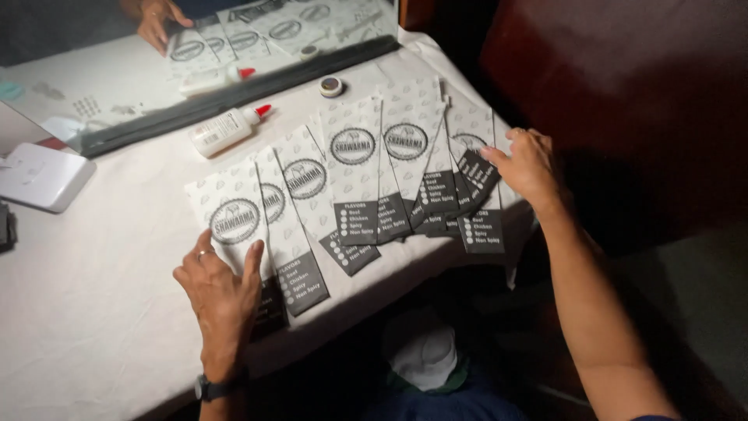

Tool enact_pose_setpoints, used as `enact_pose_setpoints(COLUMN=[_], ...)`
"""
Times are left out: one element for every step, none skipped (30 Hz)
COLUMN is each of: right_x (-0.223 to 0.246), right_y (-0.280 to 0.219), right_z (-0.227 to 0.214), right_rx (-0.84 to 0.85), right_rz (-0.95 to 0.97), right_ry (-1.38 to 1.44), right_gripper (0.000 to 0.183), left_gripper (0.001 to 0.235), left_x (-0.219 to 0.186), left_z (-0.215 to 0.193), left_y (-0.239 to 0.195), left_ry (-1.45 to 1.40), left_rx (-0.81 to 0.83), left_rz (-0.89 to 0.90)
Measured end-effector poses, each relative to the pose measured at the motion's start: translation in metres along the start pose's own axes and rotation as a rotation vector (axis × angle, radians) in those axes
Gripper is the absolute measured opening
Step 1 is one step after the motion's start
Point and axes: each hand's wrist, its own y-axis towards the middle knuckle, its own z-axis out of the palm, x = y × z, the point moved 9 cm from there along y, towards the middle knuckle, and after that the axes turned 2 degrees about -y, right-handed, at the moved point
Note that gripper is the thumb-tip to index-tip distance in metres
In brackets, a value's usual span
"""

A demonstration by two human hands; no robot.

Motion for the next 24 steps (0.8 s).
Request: enact_pose_setpoints(right_x=[0.007, 0.015, 0.024, 0.034, 0.039, 0.044, 0.046, 0.044, 0.043, 0.053, 0.062, 0.072, 0.08, 0.089, 0.098, 0.113, 0.13, 0.146, 0.151, 0.157, 0.164, 0.175, 0.187, 0.2], right_y=[-0.003, 0.0, 0.003, 0.007, 0.011, 0.016, 0.02, 0.025, 0.03, 0.035, 0.038, 0.041, 0.043, 0.045, 0.046, 0.046, 0.046, 0.045, 0.045, 0.044, 0.044, 0.04, 0.034, 0.03], right_z=[-0.006, -0.01, -0.013, -0.017, -0.018, -0.019, -0.009, 0.005, 0.02, 0.024, 0.034, 0.044, 0.04, 0.042, 0.043, 0.031, 0.02, 0.009, 0.007, 0.006, 0.005, -0.008, -0.017, -0.027], right_rx=[0.007, 0.022, 0.038, 0.04, 0.061, 0.081, 0.082, 0.135, 0.19, 0.194, 0.248, 0.302, 0.305, 0.351, 0.398, 0.401, 0.426, 0.448, 0.449, 0.479, 0.509, 0.511, 0.55, 0.586], right_rz=[0.008, 0.024, 0.04, 0.036, 0.098, 0.158, 0.152, 0.216, 0.28, 0.27, 0.316, 0.361, 0.351, 0.367, 0.383, 0.374, 0.307, 0.242, 0.234, 0.214, 0.194, 0.186, 0.199, 0.209], right_ry=[-0.004, 0.024, 0.052, 0.055, 0.11, 0.165, 0.168, 0.268, 0.367, 0.369, 0.519, 0.669, 0.671, 0.723, 0.774, 0.772, 0.66, 0.548, 0.546, 0.53, 0.514, 0.513, 0.556, 0.598], right_gripper=[0.061, 0.068, 0.076, 0.076, 0.075, 0.075, 0.075, 0.084, 0.096, 0.096, 0.096, 0.097, 0.097, 0.09, 0.083, 0.083, 0.083, 0.083, 0.083, 0.087, 0.092, 0.092, 0.096, 0.101], left_gripper=[0.078, 0.078, 0.078, 0.078, 0.077, 0.076, 0.076, 0.079, 0.082, 0.082, 0.083, 0.083, 0.083, 0.084, 0.085, 0.085, 0.086, 0.086, 0.086, 0.087, 0.087, 0.087, 0.09, 0.092], left_x=[0.0, 0.004, 0.008, 0.001, -0.002, -0.005, -0.008, -0.009, -0.01, -0.007, -0.004, -0.002, -0.002, -0.003, -0.005, -0.011, -0.017, -0.024, -0.029, -0.035, -0.041, -0.042, -0.044, -0.045], left_z=[0.003, 0.007, 0.01, 0.008, 0.011, 0.014, 0.018, 0.026, 0.034, 0.045, 0.059, 0.071, 0.075, 0.084, 0.093, 0.091, 0.093, 0.096, 0.089, 0.08, 0.07, 0.069, 0.071, 0.073], left_y=[0.001, 0.005, 0.009, 0.013, 0.017, 0.021, 0.024, 0.026, 0.029, 0.033, 0.038, 0.045, 0.046, 0.048, 0.05, 0.051, 0.052, 0.051, 0.052, 0.054, 0.056, 0.055, 0.053, 0.053], left_ry=[-0.002, -0.056, -0.111, -0.108, -0.184, -0.261, -0.259, -0.274, -0.29, -0.288, -0.318, -0.348, -0.347, -0.372, -0.397, -0.399, -0.44, -0.481, -0.483, -0.495, -0.506, -0.508, -0.556, -0.607], left_rx=[0.011, 0.028, 0.044, 0.042, 0.088, 0.131, 0.126, 0.162, 0.199, 0.192, 0.206, 0.219, 0.211, 0.25, 0.289, 0.282, 0.318, 0.356, 0.349, 0.332, 0.315, 0.308, 0.342, 0.373], left_rz=[0.002, -0.044, -0.09, -0.094, -0.155, -0.216, -0.221, -0.261, -0.302, -0.31, -0.322, -0.331, -0.337, -0.34, -0.342, -0.348, -0.363, -0.375, -0.379, -0.381, -0.383, -0.388, -0.412, -0.433])
